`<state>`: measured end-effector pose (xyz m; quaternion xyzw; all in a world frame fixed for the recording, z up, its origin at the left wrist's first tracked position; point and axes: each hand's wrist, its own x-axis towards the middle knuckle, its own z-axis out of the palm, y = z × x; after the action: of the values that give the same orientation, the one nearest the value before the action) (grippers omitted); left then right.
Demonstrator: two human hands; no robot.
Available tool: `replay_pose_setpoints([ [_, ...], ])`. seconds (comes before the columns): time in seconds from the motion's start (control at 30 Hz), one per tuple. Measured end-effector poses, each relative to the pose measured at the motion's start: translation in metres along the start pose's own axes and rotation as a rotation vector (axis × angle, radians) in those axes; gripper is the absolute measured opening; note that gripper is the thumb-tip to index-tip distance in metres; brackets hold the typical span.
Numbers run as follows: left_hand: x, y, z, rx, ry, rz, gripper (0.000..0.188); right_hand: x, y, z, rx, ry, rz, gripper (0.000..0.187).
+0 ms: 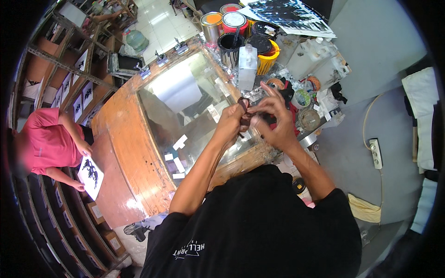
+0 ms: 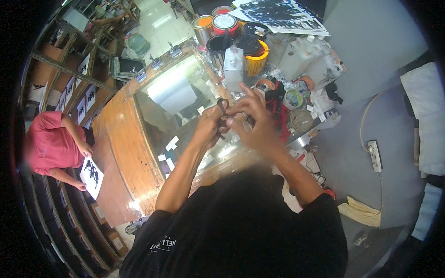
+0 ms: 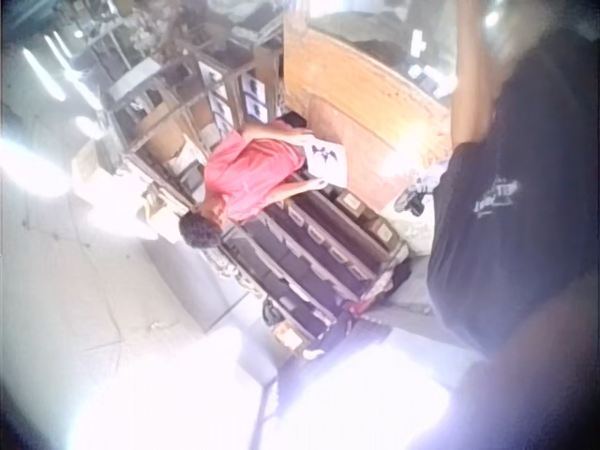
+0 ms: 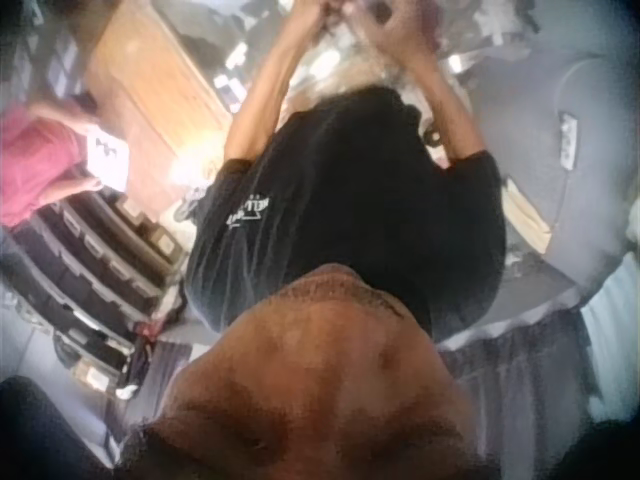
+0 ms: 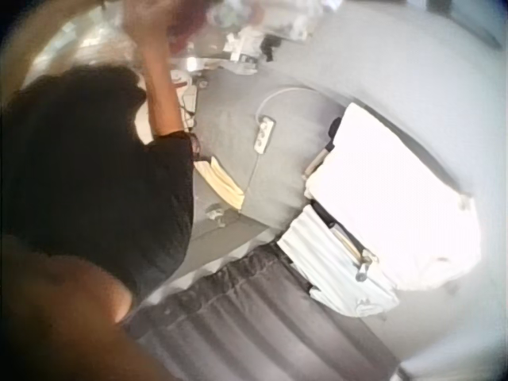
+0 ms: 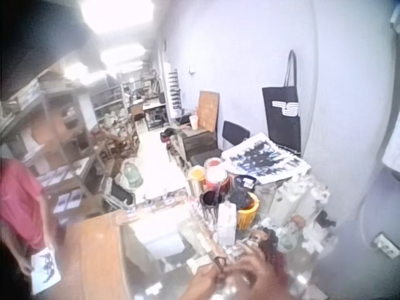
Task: The person wipes a glass printing frame with a cloth and a liquid from a container, then cleans a small black part by hand.
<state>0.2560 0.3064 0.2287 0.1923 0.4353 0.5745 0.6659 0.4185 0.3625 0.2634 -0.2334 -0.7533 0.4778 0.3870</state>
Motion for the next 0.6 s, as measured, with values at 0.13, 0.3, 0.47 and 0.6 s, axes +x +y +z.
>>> replay_pose_setpoints([
  [0.13,-0.024,0.015,0.026,-0.507,-0.144,-0.143,0.025,-0.003,0.005,0.004,0.748,0.255,0.393,0.035],
  [0.3,-0.018,0.009,0.018,-0.038,-0.054,0.002,0.029,-0.014,0.015,0.011,0.253,0.208,0.182,0.039],
  [0.47,-0.003,-0.003,0.025,0.887,0.147,0.649,0.032,-0.011,-0.003,0.011,0.252,0.121,0.150,0.057],
  [0.6,0.003,-0.013,0.031,1.088,0.174,0.877,0.039,-0.011,0.003,0.019,0.501,0.232,0.239,0.062],
])
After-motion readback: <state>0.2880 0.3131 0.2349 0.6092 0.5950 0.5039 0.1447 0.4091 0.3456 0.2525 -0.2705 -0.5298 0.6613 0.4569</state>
